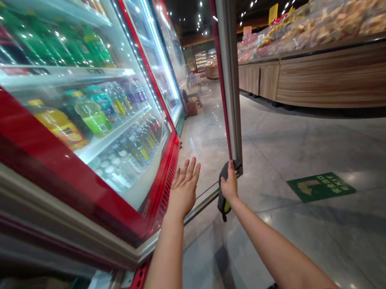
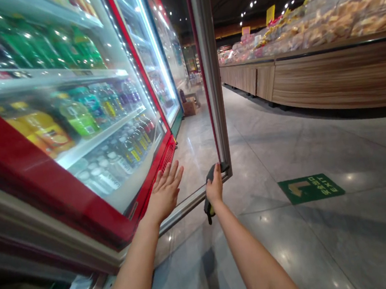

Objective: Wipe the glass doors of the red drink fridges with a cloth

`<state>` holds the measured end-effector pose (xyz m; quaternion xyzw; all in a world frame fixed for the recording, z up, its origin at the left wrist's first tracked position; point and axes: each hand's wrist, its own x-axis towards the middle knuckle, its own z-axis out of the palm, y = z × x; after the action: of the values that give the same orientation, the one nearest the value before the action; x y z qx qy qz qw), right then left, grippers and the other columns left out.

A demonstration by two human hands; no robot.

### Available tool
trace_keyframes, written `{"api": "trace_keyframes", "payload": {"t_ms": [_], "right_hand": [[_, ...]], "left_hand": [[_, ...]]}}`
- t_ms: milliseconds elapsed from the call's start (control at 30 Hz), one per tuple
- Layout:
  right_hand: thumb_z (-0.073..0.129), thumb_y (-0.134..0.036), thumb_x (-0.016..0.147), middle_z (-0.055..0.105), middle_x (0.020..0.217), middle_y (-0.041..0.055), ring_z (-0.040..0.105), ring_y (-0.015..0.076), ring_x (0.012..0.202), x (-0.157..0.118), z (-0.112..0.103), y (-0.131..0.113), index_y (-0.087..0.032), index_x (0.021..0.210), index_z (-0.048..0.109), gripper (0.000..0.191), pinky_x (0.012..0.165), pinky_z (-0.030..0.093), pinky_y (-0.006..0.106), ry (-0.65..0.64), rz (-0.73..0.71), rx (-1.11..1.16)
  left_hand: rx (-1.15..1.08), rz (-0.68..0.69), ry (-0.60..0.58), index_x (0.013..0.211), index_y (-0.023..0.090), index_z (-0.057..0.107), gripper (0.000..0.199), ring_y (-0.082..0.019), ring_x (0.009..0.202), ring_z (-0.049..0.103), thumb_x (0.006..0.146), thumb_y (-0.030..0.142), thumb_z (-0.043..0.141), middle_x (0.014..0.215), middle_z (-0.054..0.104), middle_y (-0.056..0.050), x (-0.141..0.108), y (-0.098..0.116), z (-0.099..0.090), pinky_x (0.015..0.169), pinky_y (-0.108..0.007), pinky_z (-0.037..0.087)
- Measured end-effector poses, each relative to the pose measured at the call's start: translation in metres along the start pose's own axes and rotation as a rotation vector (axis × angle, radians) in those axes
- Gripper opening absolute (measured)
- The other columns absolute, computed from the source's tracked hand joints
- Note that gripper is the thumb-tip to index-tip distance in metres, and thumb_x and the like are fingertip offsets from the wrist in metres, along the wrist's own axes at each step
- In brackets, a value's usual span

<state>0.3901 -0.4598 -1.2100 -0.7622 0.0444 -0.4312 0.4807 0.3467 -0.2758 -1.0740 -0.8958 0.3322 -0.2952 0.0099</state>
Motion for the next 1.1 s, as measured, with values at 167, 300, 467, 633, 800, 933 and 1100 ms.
{"api": "trace_keyframes", "payload": {"t_ms": [167, 300, 467, 633, 800, 933, 1100], "right_hand": [[0.041, 0.001, 0.078, 0.015, 0.169, 0.0088, 0.017, 0.0181, 0.155, -0.024, 0.021, -0.036, -0.020, 0.163, 0.005, 0.094, 0.125, 0.025, 0.040, -0.228, -0.253, 0.046], [0.035, 0.005, 0.077, 0.022, 0.168, 0.0070, 0.023, 0.0167, 0.153, -0.051, 0.025, -0.039, -0.024, 0.162, 0.015, 0.093, 0.123, 0.030, 0.038, -0.248, -0.281, 0.015], [0.035, 0.001, 0.080, 0.008, 0.170, 0.0116, 0.014, 0.0225, 0.156, -0.042, 0.032, -0.041, -0.018, 0.162, 0.011, 0.087, 0.122, 0.030, 0.048, 0.047, -0.047, -0.030], [0.037, 0.004, 0.081, 0.020, 0.168, 0.0097, 0.029, 0.0231, 0.152, -0.077, 0.034, -0.041, -0.024, 0.162, 0.013, 0.090, 0.121, 0.035, 0.045, -0.248, -0.384, -0.167], [0.034, 0.003, 0.080, 0.013, 0.169, 0.0101, 0.016, 0.0221, 0.155, -0.068, 0.020, -0.023, -0.022, 0.163, -0.001, 0.093, 0.124, 0.026, 0.052, -0.017, -0.194, -0.161], [0.036, 0.000, 0.083, 0.005, 0.170, 0.0111, 0.012, 0.0233, 0.156, -0.055, 0.033, -0.046, -0.019, 0.163, 0.000, 0.089, 0.124, 0.026, 0.050, -0.031, -0.202, -0.088], [0.038, 0.005, 0.080, 0.032, 0.164, 0.0104, 0.026, 0.0271, 0.152, -0.101, 0.043, -0.044, -0.025, 0.162, 0.015, 0.091, 0.121, 0.034, 0.052, -0.417, -0.585, -0.105]], "left_hand": [[0.088, -0.024, 0.107, 0.159, 0.031, 0.023, 0.074, -0.014, 0.155, 0.010, 0.092, 0.006, 0.044, 0.164, 0.027, 0.000, -0.030, -0.021, -0.029, 0.127, -0.042, -0.006], [0.110, -0.241, 0.106, 0.158, 0.038, 0.019, 0.079, -0.022, 0.155, 0.000, 0.092, 0.020, 0.059, 0.166, 0.019, 0.000, -0.059, -0.042, -0.042, 0.122, -0.052, -0.018], [0.086, -0.358, -0.036, 0.153, 0.047, 0.025, 0.081, -0.025, 0.155, -0.007, 0.088, 0.023, 0.066, 0.165, 0.019, 0.005, -0.071, -0.058, -0.050, 0.117, -0.059, -0.022], [0.065, -0.401, -0.111, 0.151, 0.049, 0.029, 0.076, -0.024, 0.155, -0.005, 0.089, 0.022, 0.063, 0.165, 0.019, 0.007, -0.068, -0.056, -0.054, 0.115, -0.056, -0.025], [0.062, -0.410, -0.117, 0.152, 0.048, 0.026, 0.076, -0.026, 0.155, -0.004, 0.090, 0.024, 0.062, 0.165, 0.018, 0.006, -0.068, -0.053, -0.053, 0.115, -0.057, -0.025], [0.066, -0.413, -0.121, 0.153, 0.048, 0.025, 0.078, -0.027, 0.155, -0.002, 0.089, 0.023, 0.064, 0.165, 0.018, 0.005, -0.068, -0.053, -0.052, 0.115, -0.058, -0.026], [0.078, -0.394, -0.113, 0.154, 0.048, 0.020, 0.084, -0.026, 0.156, 0.000, 0.088, 0.020, 0.065, 0.166, 0.016, 0.004, -0.068, -0.053, -0.051, 0.115, -0.059, -0.025]]}}
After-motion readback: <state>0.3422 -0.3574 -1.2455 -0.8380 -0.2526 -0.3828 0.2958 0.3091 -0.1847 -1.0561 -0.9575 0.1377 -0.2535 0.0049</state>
